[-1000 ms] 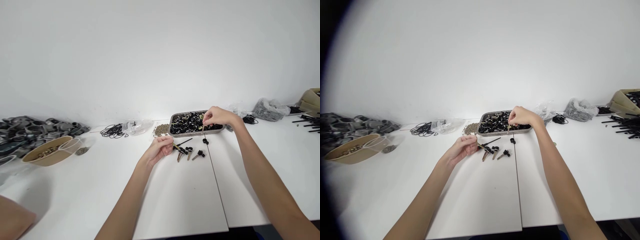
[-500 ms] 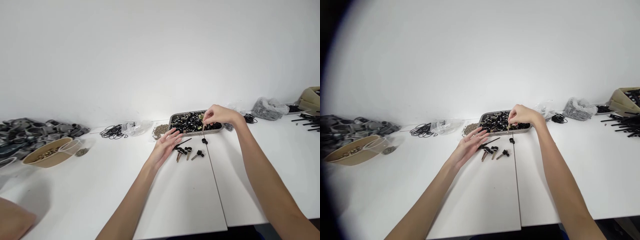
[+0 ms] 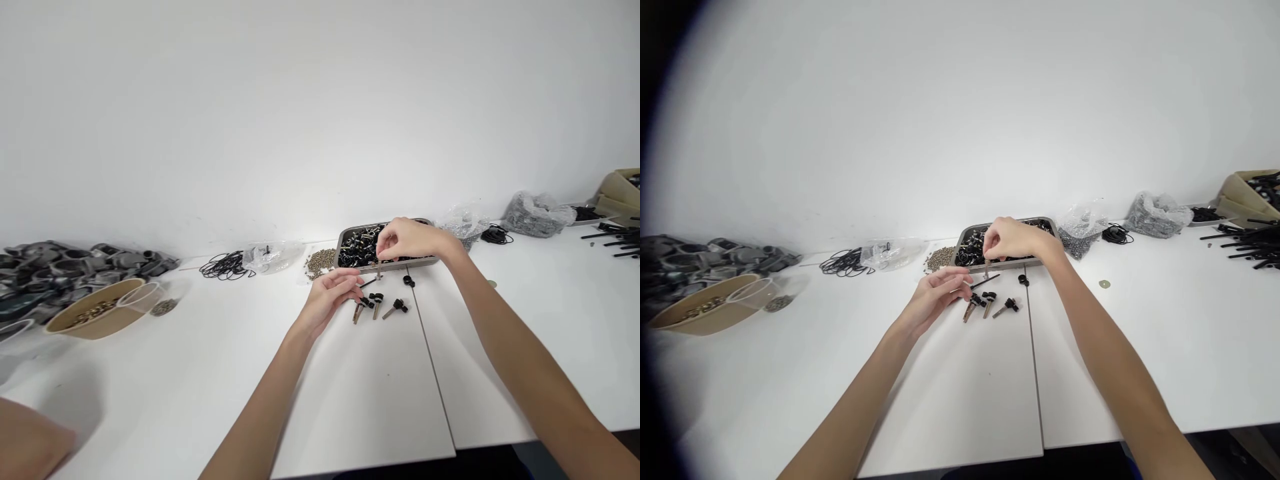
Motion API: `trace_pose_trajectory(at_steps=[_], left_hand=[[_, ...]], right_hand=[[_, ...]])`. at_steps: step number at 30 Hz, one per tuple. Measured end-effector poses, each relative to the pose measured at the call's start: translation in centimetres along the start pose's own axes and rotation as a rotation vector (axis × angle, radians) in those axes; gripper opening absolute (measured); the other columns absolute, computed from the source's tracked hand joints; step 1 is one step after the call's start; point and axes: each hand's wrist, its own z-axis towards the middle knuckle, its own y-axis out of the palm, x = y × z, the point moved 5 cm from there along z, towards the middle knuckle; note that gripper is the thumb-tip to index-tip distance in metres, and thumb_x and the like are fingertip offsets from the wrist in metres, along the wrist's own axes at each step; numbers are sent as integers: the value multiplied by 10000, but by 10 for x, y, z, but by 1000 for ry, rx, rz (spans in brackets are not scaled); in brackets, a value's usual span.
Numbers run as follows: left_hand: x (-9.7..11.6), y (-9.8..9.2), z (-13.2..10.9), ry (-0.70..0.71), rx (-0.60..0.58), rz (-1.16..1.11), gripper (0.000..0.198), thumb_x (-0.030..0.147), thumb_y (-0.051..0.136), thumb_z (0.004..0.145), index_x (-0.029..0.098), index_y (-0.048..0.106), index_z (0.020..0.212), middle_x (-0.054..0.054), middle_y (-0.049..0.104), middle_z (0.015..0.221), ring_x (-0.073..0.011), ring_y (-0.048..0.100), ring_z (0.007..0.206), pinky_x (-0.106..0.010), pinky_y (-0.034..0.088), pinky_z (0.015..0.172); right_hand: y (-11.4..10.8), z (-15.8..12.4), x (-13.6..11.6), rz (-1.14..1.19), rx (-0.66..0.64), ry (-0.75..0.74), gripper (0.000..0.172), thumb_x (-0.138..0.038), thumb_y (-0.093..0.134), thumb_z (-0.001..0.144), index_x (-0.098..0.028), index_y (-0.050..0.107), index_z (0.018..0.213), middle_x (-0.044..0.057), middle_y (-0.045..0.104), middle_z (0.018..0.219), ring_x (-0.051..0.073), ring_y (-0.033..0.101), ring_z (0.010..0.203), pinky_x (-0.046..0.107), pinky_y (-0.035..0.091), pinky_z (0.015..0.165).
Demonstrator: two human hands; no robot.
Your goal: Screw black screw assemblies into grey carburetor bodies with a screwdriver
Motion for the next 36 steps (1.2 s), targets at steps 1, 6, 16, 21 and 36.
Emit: trace_pose_trajectory(at_steps=[1,6,16,21,36], left_hand=[[0,2,-1,-10,-24,7,304,265,801,687,112,698,928,-101,701,837,-186,663,657,-318,528,633],[-1,8,-3,-28,-63,-6,339,271,819,669,112,691,940,-108,715,819,-189,665,630,-334,534,655],[-3,2,0,7,-40,-73,274,219,842,620,99,703,825,-94,708,715,-191,662,635,-337,538,680],[-3,-2,2,50,42,-122,286,203,864,581,110,691,789,-60,681,648,-154,631,588,-290,517,646],[-8,-17,10,39,196,-265,257,172,815,632,84,683,834,-51,656,659,-128,615,620,-253,525,643]], right_hand=[[2,1,-5,7,18,-17,120,-242,633,739,-184,719,799,36,694,818,134,589,698,237,403,590],[9,4,-19,31,58,-72,133,-239,604,763,-178,713,810,30,680,799,117,563,672,234,378,573],[13,9,-19,46,74,-95,139,-242,609,764,-165,709,824,24,651,742,104,510,631,237,354,574],[16,12,-22,41,124,-106,158,-273,590,786,-168,704,817,19,635,733,98,468,602,242,337,573],[69,-54,62,-135,329,322,211,-336,470,902,-182,601,963,59,648,948,181,567,787,270,332,633]])
